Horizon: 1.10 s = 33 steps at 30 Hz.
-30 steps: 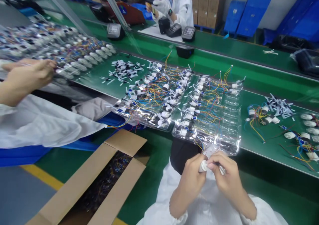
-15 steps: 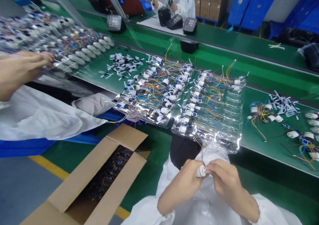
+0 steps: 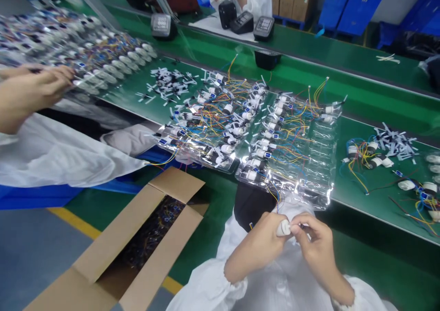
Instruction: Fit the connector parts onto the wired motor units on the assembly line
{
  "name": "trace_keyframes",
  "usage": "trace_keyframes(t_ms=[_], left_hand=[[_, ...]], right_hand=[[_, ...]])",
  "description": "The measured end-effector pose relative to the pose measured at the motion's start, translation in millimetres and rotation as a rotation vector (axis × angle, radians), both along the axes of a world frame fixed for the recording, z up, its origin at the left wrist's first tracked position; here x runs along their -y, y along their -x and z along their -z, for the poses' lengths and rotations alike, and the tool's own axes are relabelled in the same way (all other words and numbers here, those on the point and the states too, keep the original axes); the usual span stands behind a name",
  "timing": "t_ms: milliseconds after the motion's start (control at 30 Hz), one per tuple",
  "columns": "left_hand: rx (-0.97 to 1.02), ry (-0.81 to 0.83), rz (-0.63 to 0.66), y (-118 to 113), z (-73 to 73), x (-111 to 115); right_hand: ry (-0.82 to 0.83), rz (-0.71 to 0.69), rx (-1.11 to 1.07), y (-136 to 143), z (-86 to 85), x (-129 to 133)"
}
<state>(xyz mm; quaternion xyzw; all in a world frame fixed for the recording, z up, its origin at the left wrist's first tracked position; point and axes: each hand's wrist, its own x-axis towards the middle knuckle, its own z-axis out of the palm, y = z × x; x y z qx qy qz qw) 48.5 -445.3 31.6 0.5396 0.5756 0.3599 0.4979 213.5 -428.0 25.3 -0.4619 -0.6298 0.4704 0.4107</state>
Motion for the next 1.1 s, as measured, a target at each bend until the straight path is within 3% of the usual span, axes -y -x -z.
trace_keyframes(t_ms=[133, 367, 500, 633, 833, 933, 1100], left_hand=[[-0.081, 0.017, 0.061, -3.0, 2.9, 0.1], [-0.221, 0.045, 0.062, -10.5, 5.7, 2.3], [-0.407, 0.043, 0.123, -13.8, 6.3, 3.1], [-0.62, 0.116, 0.234, -20.4, -0.7, -4.4], [-0.785, 0.238, 0.264, -36.0, -13.9, -20.6], [-0.865, 0.317, 0.231, -43.6, -12.3, -21.2], [-0.917, 0.369, 0.196, -47.9, 4.4, -13.2]], right_hand=[[-0.023, 0.022, 0.013, -0.3, -0.2, -0.1], [-0.296, 0.052, 0.083, -1.4, -8.9, -2.2], [-0.284, 0.068, 0.109, -4.2, -10.4, -2.7], [-0.323, 0.061, 0.145, -6.8, -8.5, -2.6], [-0.432, 0.129, 0.256, -5.6, -1.4, 1.5], [-0.356, 0.099, 0.303, -6.7, 0.5, -1.2], [0.051, -0.208, 0.358, -15.9, 7.6, -14.6]])
